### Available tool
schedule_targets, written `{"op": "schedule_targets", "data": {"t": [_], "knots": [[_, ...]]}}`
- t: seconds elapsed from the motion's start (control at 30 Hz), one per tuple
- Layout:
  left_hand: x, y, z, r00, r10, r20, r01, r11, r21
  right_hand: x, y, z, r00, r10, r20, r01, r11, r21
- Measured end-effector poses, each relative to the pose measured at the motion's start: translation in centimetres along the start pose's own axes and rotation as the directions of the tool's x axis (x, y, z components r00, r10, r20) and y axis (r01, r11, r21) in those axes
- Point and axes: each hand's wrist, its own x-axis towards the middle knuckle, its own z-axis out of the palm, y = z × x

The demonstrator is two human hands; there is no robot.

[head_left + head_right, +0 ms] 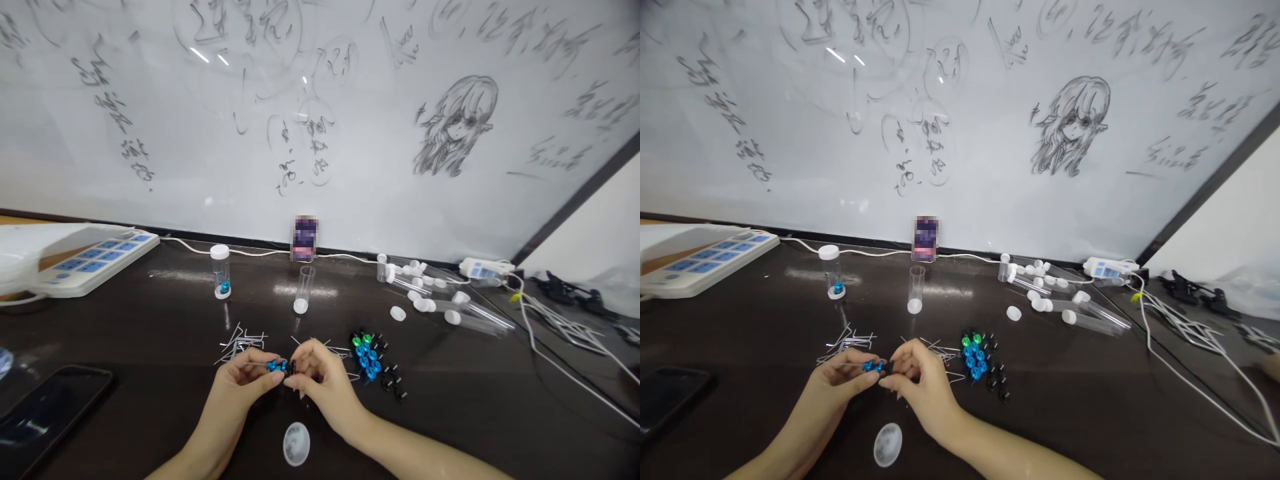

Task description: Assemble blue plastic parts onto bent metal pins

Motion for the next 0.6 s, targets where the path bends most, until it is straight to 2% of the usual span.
{"op": "schedule_targets", "data": {"t": [0.2, 0.4, 0.6], "knots": [[-0.25, 0.02, -0.1, 0.997, 0.022, 0.08, -0.025, 0.999, 0.032, -0.11, 0.17, -0.28, 0.998, -0.011, 0.061, 0.013, 0.999, -0.041], [-0.17, -0.08, -0.08, 0.999, 0.019, 0.041, -0.02, 1.0, 0.013, -0.27, -0.35, -0.24, 0.996, -0.04, 0.078, 0.039, 0.999, 0.009], [-0.11, -0.19, -0.19, 0.998, 0.031, 0.052, -0.03, 0.999, -0.014, -0.71, -0.77, -0.08, 0.994, -0.105, 0.043, 0.11, 0.981, -0.158]]}}
